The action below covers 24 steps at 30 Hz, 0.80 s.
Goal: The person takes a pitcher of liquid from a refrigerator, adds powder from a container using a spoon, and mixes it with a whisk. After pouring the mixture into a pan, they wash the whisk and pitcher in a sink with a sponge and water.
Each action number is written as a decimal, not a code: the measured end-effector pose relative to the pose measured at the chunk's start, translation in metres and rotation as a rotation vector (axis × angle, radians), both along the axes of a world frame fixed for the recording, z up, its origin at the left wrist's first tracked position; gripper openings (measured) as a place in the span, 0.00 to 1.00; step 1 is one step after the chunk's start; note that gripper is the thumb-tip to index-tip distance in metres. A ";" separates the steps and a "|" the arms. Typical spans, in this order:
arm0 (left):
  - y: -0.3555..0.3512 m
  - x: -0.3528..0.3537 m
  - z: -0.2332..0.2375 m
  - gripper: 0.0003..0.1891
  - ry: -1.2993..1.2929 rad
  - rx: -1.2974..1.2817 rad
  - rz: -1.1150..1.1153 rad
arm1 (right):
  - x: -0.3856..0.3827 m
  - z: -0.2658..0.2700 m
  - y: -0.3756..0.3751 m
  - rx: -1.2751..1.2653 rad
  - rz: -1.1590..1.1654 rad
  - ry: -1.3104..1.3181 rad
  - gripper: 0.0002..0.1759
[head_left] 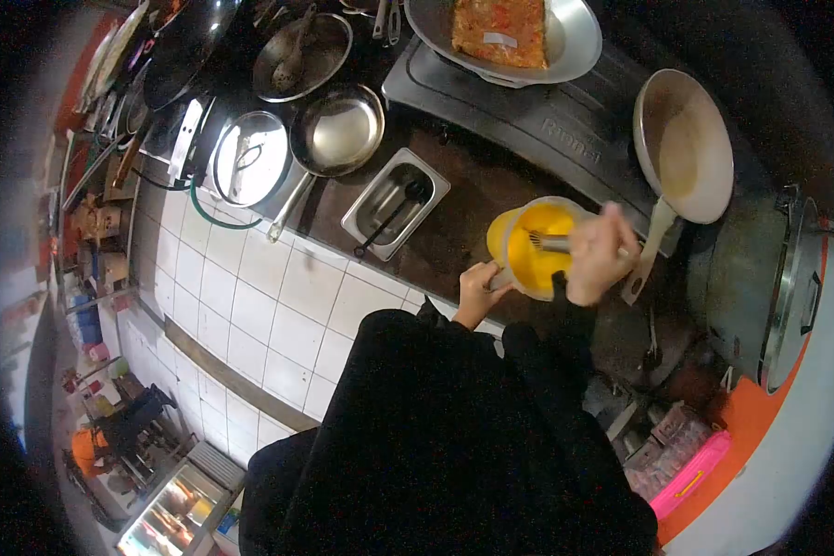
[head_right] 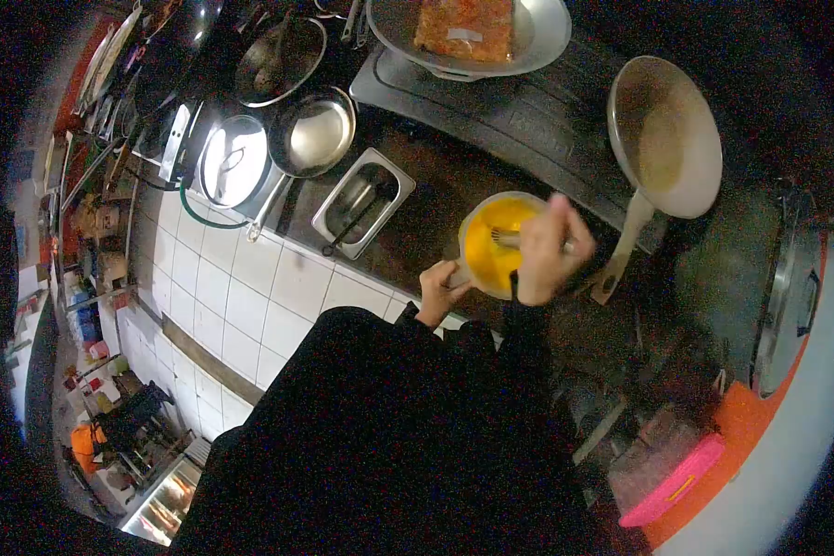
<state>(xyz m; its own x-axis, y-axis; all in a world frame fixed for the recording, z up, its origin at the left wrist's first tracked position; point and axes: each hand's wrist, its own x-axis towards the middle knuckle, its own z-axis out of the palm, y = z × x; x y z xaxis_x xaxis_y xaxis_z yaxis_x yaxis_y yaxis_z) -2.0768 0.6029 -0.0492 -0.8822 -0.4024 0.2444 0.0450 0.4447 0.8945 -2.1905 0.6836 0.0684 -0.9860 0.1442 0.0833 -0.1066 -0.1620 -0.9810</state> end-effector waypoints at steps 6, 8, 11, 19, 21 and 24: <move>0.001 0.007 0.000 0.14 -0.029 0.046 -0.003 | 0.017 -0.021 0.002 -0.123 0.150 -0.127 0.16; 0.001 0.002 0.000 0.14 0.042 0.065 0.004 | 0.012 0.016 0.003 -0.037 0.031 -0.019 0.18; 0.001 0.004 -0.003 0.14 0.012 0.068 0.006 | 0.025 0.021 0.011 -0.319 -0.005 0.114 0.19; 0.000 0.001 -0.011 0.16 0.051 -0.010 0.015 | 0.019 0.039 0.020 -0.280 0.091 0.187 0.16; 0.002 0.004 -0.011 0.16 0.067 -0.019 0.010 | 0.024 -0.018 0.015 -0.016 0.032 0.086 0.15; 0.002 0.007 -0.014 0.16 -0.024 0.037 -0.015 | 0.020 -0.007 0.015 -0.016 0.025 -0.070 0.13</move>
